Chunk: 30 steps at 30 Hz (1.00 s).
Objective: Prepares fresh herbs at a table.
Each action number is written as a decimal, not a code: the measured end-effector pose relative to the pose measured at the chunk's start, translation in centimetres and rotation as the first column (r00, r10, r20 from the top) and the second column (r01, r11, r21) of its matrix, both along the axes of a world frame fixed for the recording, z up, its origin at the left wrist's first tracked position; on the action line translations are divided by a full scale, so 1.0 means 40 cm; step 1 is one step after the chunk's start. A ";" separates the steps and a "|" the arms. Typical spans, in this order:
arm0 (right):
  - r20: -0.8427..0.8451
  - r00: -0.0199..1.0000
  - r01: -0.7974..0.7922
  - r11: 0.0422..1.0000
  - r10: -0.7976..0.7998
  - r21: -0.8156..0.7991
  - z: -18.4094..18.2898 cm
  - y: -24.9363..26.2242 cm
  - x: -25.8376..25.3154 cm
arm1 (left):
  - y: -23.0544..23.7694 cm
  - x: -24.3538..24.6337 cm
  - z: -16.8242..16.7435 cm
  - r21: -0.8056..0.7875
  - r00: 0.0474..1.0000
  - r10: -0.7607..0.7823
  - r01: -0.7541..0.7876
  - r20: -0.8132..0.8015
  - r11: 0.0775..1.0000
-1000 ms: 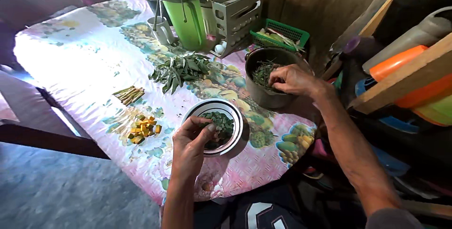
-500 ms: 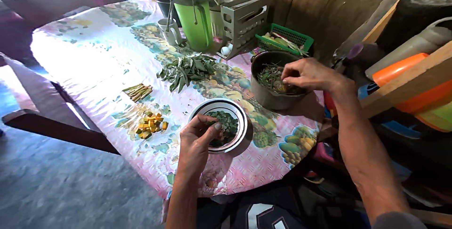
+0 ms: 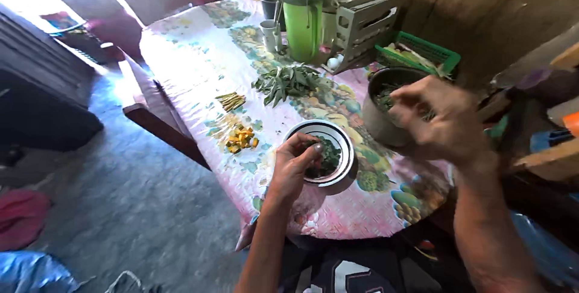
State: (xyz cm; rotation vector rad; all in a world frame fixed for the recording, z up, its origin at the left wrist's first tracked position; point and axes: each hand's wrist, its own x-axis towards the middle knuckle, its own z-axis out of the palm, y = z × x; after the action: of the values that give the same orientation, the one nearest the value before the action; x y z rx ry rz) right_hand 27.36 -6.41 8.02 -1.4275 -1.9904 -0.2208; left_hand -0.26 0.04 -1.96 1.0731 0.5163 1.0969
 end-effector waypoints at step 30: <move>-0.222 0.854 -0.497 0.863 0.470 -0.088 -0.219 0.160 -0.198 | -0.006 -0.027 -0.002 0.148 0.973 0.086 -0.055 -0.216 0.987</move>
State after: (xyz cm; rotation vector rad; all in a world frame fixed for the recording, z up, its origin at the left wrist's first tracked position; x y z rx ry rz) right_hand 19.44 -0.02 -0.75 -0.9338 -2.1577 0.2821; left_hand -1.34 -0.19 -2.04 1.3189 0.6659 1.0944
